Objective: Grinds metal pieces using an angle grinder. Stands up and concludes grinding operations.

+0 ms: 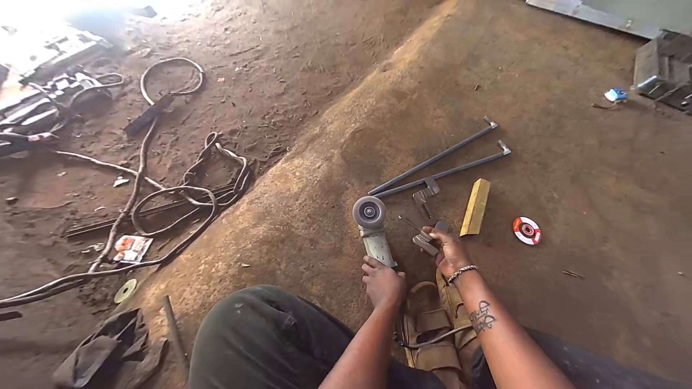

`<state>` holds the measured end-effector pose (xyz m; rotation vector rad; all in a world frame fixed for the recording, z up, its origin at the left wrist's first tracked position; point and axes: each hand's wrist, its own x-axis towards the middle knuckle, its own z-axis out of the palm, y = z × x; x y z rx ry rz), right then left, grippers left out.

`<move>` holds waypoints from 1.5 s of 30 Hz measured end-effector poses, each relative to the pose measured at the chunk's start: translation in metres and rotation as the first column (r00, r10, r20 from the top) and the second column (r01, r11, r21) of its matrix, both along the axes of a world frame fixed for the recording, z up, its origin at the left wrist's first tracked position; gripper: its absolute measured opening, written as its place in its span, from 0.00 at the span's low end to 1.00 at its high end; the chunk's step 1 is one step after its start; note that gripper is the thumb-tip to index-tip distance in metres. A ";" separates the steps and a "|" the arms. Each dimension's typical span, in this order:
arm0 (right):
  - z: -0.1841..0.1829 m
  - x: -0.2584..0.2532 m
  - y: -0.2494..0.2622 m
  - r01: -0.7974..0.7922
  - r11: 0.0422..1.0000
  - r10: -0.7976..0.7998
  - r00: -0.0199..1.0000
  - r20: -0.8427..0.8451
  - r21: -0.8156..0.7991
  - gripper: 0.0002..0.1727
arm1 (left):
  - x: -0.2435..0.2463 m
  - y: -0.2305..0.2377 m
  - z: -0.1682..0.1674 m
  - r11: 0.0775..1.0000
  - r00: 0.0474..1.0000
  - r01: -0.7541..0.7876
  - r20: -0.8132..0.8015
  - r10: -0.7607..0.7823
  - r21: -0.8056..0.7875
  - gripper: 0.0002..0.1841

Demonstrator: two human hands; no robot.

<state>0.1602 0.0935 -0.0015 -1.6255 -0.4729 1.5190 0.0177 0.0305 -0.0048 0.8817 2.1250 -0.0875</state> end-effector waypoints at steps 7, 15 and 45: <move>-0.011 0.009 0.002 0.018 0.996 -0.014 0.999 -0.048 0.084 0.24 | 0.002 0.001 0.002 0.999 0.999 -0.045 0.011 0.045 -0.001 0.60; -0.020 0.006 0.028 -0.395 0.911 0.248 0.296 0.922 -0.118 0.22 | 0.006 0.003 -0.003 1.000 0.998 -0.024 -0.061 0.023 -0.009 0.63; -0.023 -0.067 -0.018 -0.454 0.807 0.075 0.712 0.698 0.377 0.12 | 0.007 0.002 -0.007 0.999 0.998 -0.043 -0.055 0.043 -0.003 0.60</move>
